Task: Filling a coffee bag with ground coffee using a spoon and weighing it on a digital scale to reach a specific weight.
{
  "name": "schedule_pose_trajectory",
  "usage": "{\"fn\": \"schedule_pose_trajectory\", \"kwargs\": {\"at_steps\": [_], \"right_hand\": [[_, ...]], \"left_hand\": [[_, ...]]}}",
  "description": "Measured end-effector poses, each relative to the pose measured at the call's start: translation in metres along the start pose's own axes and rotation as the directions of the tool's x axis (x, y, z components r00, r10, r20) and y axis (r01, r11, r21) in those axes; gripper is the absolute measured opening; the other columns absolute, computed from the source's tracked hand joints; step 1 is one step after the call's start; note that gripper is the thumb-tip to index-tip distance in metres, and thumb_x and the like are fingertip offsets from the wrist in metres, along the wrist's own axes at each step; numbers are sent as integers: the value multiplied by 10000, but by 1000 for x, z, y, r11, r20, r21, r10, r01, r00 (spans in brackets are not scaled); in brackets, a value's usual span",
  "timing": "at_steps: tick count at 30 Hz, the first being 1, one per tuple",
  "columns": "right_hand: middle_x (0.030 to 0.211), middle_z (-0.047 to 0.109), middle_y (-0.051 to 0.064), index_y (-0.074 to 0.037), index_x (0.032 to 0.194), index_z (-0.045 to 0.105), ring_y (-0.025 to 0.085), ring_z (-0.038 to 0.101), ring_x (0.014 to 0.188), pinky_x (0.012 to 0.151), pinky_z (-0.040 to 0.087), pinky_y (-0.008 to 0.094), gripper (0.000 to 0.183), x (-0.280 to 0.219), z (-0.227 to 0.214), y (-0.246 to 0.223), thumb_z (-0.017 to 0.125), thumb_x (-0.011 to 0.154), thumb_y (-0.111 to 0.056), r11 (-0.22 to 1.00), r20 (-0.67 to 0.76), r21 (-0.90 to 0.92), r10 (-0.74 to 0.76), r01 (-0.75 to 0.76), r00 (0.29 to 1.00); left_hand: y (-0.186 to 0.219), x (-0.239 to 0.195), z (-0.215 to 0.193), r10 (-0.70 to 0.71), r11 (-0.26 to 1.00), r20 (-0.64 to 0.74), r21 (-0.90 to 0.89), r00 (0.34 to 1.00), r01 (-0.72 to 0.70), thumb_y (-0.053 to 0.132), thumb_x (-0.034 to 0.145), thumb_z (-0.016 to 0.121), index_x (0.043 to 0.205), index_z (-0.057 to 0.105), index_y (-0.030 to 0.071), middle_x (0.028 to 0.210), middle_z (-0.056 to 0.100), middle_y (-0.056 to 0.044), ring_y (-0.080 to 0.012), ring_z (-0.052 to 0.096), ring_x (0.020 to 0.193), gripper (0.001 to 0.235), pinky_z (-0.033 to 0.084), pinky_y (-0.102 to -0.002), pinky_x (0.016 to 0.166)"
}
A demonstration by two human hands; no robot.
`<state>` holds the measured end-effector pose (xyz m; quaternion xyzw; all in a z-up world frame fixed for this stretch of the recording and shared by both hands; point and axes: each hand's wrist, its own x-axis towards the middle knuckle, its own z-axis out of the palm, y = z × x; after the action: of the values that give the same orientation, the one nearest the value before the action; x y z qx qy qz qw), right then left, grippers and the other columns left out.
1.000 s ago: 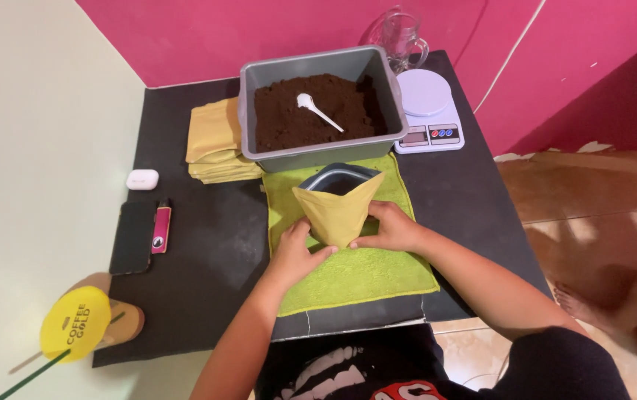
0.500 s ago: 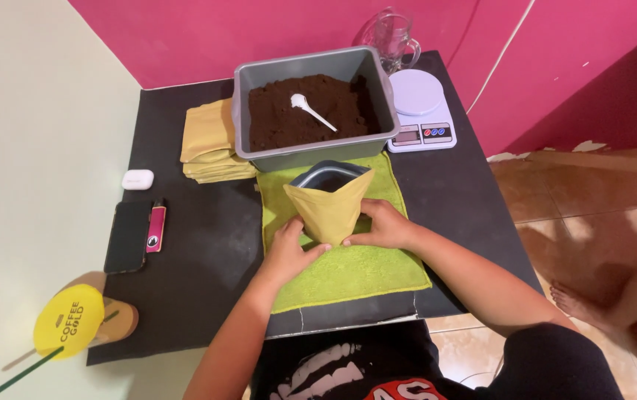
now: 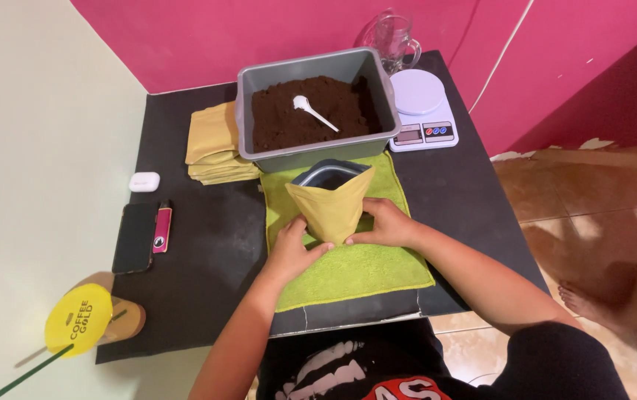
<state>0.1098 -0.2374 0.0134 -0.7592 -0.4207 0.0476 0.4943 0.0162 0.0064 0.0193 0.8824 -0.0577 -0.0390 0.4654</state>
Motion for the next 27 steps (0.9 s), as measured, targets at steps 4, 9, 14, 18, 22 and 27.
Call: {"fn": "schedule_pose_trajectory", "kwargs": {"at_steps": [4, 9, 14, 18, 22, 27], "right_hand": [[958, 734, 185, 9, 1018, 714, 390, 730, 962, 854, 573, 501, 507, -2, 1, 2, 980, 658, -228, 1000, 6, -17, 3, -3, 1000], [944, 729, 194, 10, 1017, 722, 394, 730, 953, 846, 574, 502, 501, 2, 0, -3, 981, 654, -219, 1000, 9, -5, -6, 6, 1000], [960, 756, 184, -41, 954, 782, 398, 735, 938, 859, 568, 498, 410, 9, -9, -24, 976, 659, -249, 997, 27, -3, -76, 76, 997], [1124, 747, 92, -100, 1182, 752, 311, 728, 1072, 919, 567, 428, 454, -4, 9, 15, 828, 842, -392, 990, -54, -2, -144, 144, 988], [1206, 712, 136, -55, 1244, 707, 360, 719, 1091, 915, 570, 479, 374, -9, 11, 30, 670, 959, -295, 971, -28, -65, -232, 230, 972], [1178, 721, 150, -67, 1241, 736, 386, 724, 1014, 835, 593, 471, 494, -10, 14, 17, 598, 780, 49, 912, -56, -197, -377, 360, 924]], "left_hand": [[-1, -1, 2, 19, 1000, -14, 12, 1000, -19, 185, 810, 827, 1434, 473, -86, 1338, 594, -272, -427, 608, 1266, 767, 539, -491, 1066], [-5, 0, 5, 58, 998, -64, 6, 996, -57, 203, 778, 858, 1413, 478, -105, 1322, 595, -310, -478, 597, 1247, 801, 544, -527, 1051], [-3, -4, 7, 82, 995, -107, 67, 991, -75, 248, 731, 889, 1268, 583, -114, 1185, 648, -324, -502, 649, 1139, 717, 563, -552, 982], [-59, 17, 38, 511, 848, -396, 88, 763, -522, 217, 782, 831, 1195, 726, 69, 1100, 746, -114, -322, 738, 1023, 451, 584, -380, 917], [-60, 12, 26, 555, 831, -308, 148, 773, -537, 172, 848, 735, 1276, 696, 77, 1166, 720, -143, -356, 702, 1099, 440, 569, -411, 971], [-49, 4, 19, 603, 793, -167, 16, 780, -609, 92, 879, 733, 1365, 617, 24, 1382, 578, -150, -322, 556, 1329, 504, 422, -376, 1174]]}}
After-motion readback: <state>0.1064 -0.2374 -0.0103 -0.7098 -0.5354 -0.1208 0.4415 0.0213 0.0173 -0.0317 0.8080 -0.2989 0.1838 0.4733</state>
